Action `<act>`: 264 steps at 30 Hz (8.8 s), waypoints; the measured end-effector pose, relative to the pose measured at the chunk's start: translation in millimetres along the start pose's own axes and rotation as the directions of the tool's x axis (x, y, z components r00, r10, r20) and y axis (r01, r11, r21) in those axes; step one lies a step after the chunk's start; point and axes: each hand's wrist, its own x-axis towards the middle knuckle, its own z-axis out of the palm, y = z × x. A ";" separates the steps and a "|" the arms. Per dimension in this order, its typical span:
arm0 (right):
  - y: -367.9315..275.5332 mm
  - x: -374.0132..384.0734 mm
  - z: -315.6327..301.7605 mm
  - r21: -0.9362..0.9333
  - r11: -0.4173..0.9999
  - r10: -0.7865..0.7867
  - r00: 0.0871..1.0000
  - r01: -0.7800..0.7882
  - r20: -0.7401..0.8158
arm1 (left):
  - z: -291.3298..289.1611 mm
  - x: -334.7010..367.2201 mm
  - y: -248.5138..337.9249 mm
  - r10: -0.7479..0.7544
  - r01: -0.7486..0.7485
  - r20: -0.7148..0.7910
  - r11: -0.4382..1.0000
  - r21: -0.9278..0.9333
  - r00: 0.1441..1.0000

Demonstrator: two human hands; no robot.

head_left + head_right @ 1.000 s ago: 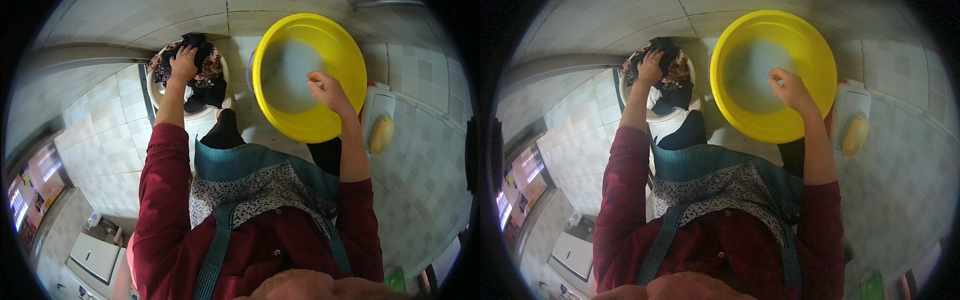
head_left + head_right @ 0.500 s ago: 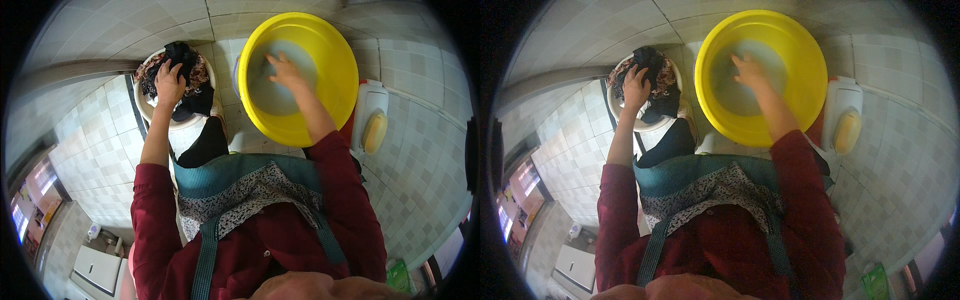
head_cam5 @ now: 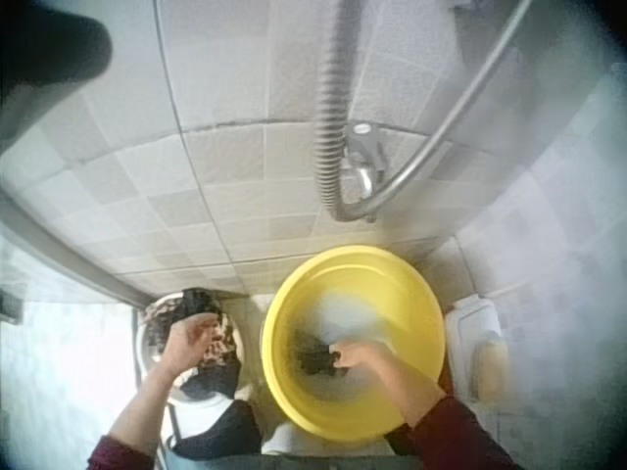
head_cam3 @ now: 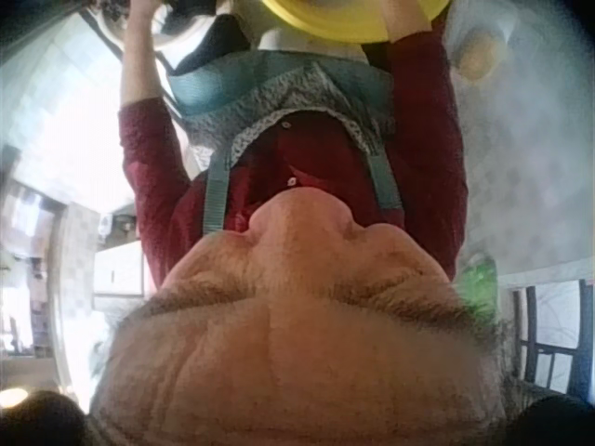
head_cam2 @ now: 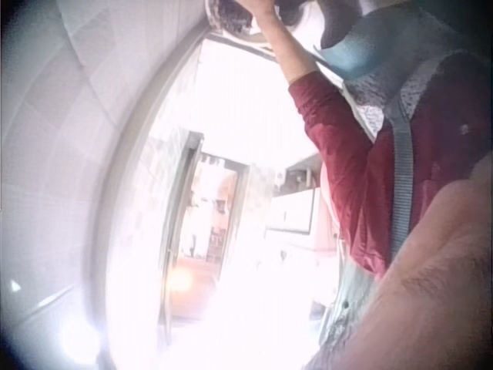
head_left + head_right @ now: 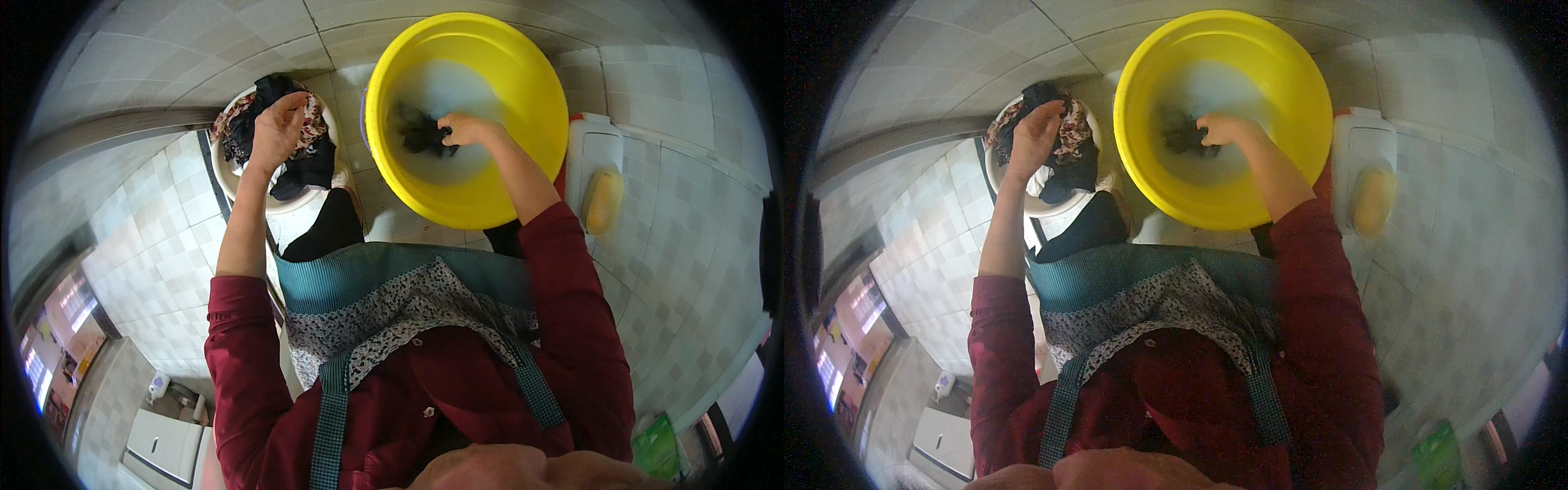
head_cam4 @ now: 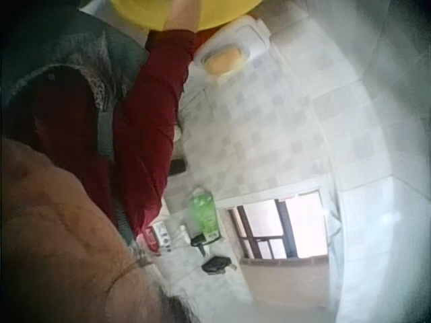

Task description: The person washes a piece of black clothing by hand in a yellow basin using soap and water.

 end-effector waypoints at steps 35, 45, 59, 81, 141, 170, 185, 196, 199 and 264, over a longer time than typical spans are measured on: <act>-14.3 -176.0 -35.2 0.541 0.545 0.088 0.598 0.640 -0.796 | 140.6 -12.5 186.1 0.150 -0.115 0.140 0.966 -0.230 0.979; -18.9 -179.3 -44.2 0.508 0.545 0.099 0.550 0.667 -0.829 | 124.1 -11.0 210.6 -0.171 0.155 0.041 0.741 -0.653 0.985; -11.8 -162.0 -44.2 0.276 0.731 0.265 0.114 0.624 -0.958 | 107.8 13.0 166.3 0.174 -0.085 0.251 0.941 -0.328 0.952; -54.2 -268.3 -98.0 0.057 0.702 0.101 -0.020 0.710 -0.995 | 74.5 -17.2 225.7 0.364 -0.325 0.206 0.924 -0.201 0.908; 3.8 -301.1 -59.8 0.088 0.826 0.044 0.091 0.556 -0.995 | 109.2 -22.5 223.8 0.062 -0.083 0.077 0.942 0.325 0.995; -74.5 -148.1 46.1 0.294 0.935 -0.013 0.849 0.198 -0.529 | 105.3 -9.0 238.5 -0.226 0.090 -0.074 0.637 -0.766 0.971; -40.1 -182.4 2.7 0.475 0.622 -0.058 0.642 0.623 -0.765 | 78.2 -8.2 239.3 -0.370 0.147 0.071 0.181 -0.972 0.926; -57.7 -144.5 1.3 0.483 0.589 0.081 0.547 0.648 -0.833 | 78.2 6.5 231.4 -0.333 0.059 0.043 0.036 -0.998 0.942; -45.7 -165.7 -6.9 0.612 0.116 0.273 0.567 0.783 -0.777 | 76.5 18.7 226.3 -0.358 0.011 -0.041 0.143 -0.990 0.933; -37.7 -221.0 -40.1 0.182 0.646 0.028 0.216 0.741 -0.976 | 91.6 -64.2 238.5 -0.158 0.233 0.171 0.637 -0.735 0.973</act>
